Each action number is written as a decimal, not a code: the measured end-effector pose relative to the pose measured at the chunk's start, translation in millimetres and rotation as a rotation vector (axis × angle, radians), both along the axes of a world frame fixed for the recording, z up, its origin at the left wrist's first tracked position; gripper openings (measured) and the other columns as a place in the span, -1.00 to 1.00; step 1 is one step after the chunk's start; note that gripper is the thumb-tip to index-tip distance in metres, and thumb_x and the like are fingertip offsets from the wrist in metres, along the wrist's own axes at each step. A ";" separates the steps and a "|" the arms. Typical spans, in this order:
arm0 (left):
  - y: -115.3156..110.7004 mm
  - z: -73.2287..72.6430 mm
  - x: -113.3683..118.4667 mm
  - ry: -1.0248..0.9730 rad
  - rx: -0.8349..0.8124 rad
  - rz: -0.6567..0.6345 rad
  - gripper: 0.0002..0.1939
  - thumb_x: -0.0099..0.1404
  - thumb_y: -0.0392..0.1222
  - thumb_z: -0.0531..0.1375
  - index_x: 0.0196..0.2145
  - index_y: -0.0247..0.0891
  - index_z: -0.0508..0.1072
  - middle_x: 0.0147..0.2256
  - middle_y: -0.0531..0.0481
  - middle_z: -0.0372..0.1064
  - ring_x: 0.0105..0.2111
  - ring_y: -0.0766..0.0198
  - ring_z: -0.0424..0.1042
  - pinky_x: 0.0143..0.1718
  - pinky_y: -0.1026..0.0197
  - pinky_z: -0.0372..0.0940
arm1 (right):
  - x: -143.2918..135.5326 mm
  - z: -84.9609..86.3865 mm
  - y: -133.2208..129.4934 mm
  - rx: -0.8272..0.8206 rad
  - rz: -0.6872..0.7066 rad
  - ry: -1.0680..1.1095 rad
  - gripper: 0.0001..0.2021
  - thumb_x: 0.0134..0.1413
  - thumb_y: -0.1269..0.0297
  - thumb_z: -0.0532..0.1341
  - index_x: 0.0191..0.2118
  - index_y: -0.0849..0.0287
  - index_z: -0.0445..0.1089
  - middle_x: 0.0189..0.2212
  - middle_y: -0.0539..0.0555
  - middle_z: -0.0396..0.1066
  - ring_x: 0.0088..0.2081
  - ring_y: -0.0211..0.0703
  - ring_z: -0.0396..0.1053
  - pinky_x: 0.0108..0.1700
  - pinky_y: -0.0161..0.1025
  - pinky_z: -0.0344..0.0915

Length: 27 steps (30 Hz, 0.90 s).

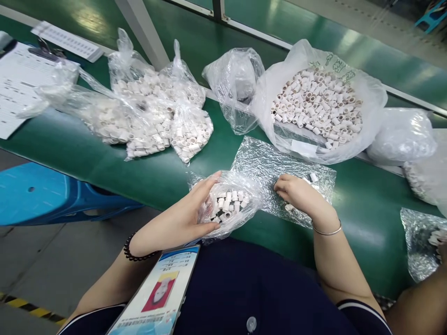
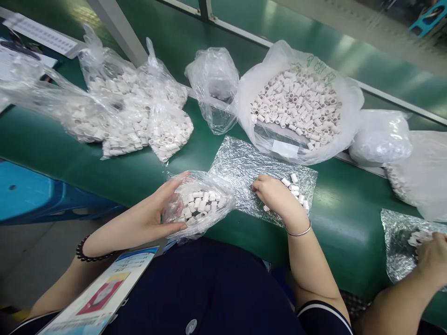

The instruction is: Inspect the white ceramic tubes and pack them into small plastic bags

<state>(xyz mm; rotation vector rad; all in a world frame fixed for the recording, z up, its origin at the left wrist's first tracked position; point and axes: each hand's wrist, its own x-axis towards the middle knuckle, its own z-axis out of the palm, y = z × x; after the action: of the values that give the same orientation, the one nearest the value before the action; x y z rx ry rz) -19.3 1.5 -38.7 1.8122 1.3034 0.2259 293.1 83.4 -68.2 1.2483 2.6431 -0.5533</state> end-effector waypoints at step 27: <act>-1.8 -4.4 0.3 -0.050 0.007 0.011 -0.14 0.28 0.01 0.15 0.35 0.09 -0.31 0.41 0.00 -0.33 0.35 -0.15 -0.14 0.24 -0.10 0.14 | 60.1 -9.9 17.3 0.240 -0.351 -0.141 -0.78 0.15 0.34 0.16 -0.14 0.26 0.49 -0.20 0.26 0.38 -0.37 -0.14 0.38 -0.38 -0.22 0.28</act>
<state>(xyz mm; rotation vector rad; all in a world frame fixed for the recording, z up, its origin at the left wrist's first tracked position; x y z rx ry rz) -19.0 -0.2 -43.1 1.7943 1.2788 0.2806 353.2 100.8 -78.1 1.7690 2.4400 -0.1825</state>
